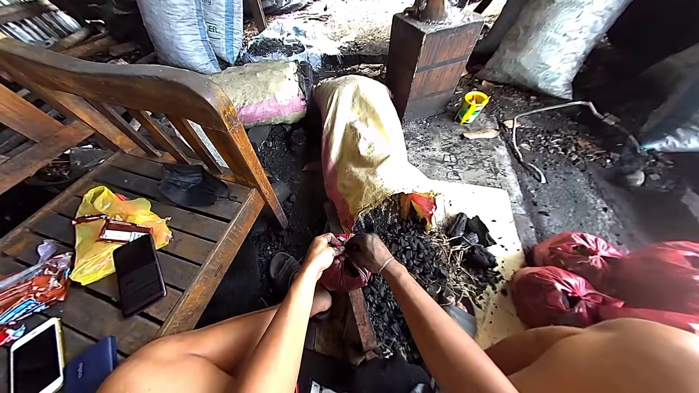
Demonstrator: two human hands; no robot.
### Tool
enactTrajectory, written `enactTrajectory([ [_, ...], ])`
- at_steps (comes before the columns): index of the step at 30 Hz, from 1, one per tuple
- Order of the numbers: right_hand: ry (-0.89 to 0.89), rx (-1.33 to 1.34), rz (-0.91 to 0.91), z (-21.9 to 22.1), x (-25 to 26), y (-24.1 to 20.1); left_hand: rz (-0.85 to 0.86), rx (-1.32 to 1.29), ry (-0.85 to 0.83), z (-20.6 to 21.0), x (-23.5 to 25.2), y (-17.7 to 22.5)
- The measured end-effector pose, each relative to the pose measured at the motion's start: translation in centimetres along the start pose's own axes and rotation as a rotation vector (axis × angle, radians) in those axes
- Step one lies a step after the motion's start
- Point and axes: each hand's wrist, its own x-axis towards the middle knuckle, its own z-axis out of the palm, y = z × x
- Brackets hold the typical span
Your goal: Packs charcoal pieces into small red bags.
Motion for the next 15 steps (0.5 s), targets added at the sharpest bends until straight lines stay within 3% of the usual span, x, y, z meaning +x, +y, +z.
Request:
enactTrajectory([
  [6,0.089,0.067,-0.173,0.7,0.1,1.2,0.138,0.224,-0.059,-0.7,0.2,0.1],
  [10,0.069,0.061,-0.129,1.0,0.2,0.9,0.263,0.359,-0.037,-1.1,0.1,-0.6],
  [15,0.037,0.055,-0.052,0.9,0.3,0.6,0.354,0.327,0.029,-1.0,0.2,-1.8],
])
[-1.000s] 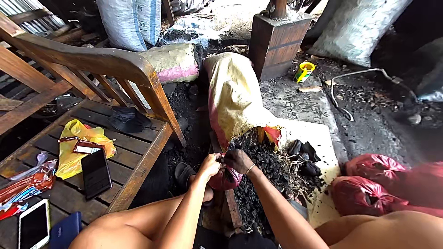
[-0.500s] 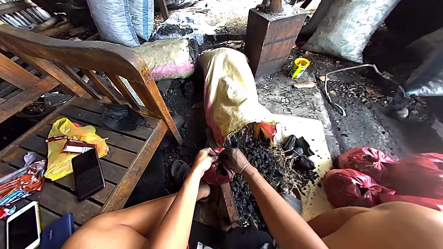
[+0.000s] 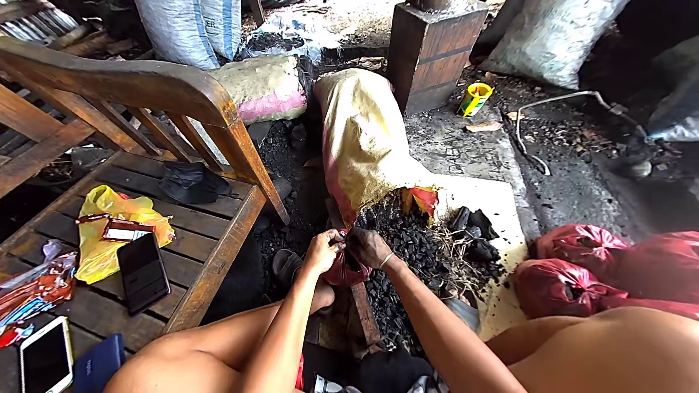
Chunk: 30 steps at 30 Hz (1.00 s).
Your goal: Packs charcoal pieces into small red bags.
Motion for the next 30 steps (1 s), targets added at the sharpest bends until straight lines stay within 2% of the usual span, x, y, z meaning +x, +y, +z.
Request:
enactTrajectory([
  [5,0.009,0.009,0.066,-0.2,0.1,-0.2,0.070,0.039,0.057,0.6,-0.1,0.0],
  [9,0.028,-0.034,0.158,0.2,0.3,-0.9,0.121,0.216,0.116,1.0,-0.2,0.6],
  [13,0.167,-0.006,0.199,1.7,0.2,-0.5,0.022,0.278,0.139,1.0,0.0,1.2],
  [17,0.276,0.066,0.050,2.8,-0.2,0.9,-0.114,0.249,0.085,0.4,0.7,2.0],
  [20,0.279,0.077,0.095,2.9,-0.4,0.5,-0.141,0.248,0.018,-0.2,1.0,2.6],
  [25,0.236,0.033,0.169,2.8,-0.4,-0.3,-0.123,0.253,-0.109,-1.3,1.3,3.0],
  [30,0.204,0.031,0.072,2.5,-0.5,0.3,-0.093,0.199,-0.202,-1.9,1.4,2.6],
])
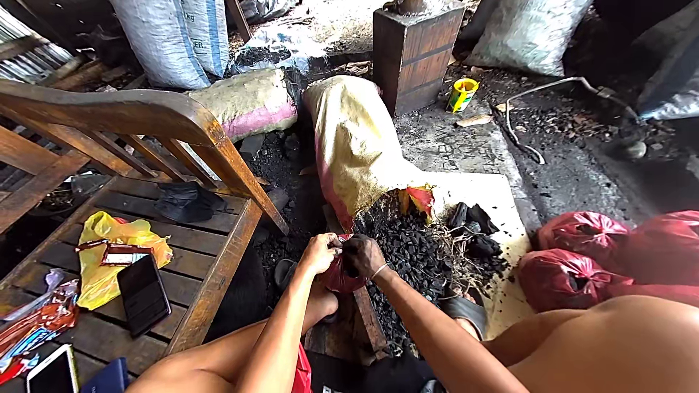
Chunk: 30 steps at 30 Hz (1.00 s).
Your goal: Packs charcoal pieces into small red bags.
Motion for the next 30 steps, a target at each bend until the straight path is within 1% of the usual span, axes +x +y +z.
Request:
enactTrajectory([
  [3,-0.004,-0.021,-0.023,-0.2,0.0,0.2,0.022,0.024,-0.019,0.3,0.1,0.1],
  [7,-0.213,-0.066,0.044,-2.0,0.9,-0.4,0.110,0.077,0.019,1.1,-0.4,-0.2],
  [10,-0.317,-0.078,0.068,-2.9,1.8,-0.5,0.190,0.056,0.119,2.3,-0.8,-0.6],
  [13,-0.380,-0.099,0.120,-3.6,2.3,-0.9,0.218,0.050,0.223,3.5,-1.2,-0.5],
  [16,-0.457,-0.091,0.123,-4.3,2.7,-0.8,0.250,0.022,0.336,5.0,-1.4,-0.8],
  [18,-0.477,-0.087,0.117,-4.6,2.8,-0.7,0.250,0.007,0.386,5.5,-1.5,-0.6],
  [20,-0.472,-0.083,0.107,-4.8,2.7,-0.6,0.238,-0.023,0.402,5.7,-1.3,-0.5],
  [23,-0.414,-0.058,0.085,-4.6,2.4,0.0,0.143,-0.098,0.334,5.0,-0.8,-0.4],
  [26,-0.308,-0.008,0.064,-4.1,1.8,0.3,0.029,-0.211,0.230,4.0,-0.2,-0.8],
  [28,-0.211,0.053,0.021,-3.4,1.2,0.5,-0.015,-0.289,0.189,3.5,0.1,-1.1],
  [30,-0.142,0.050,-0.037,-2.6,0.8,0.8,-0.052,-0.324,0.165,3.0,0.3,-1.1],
])
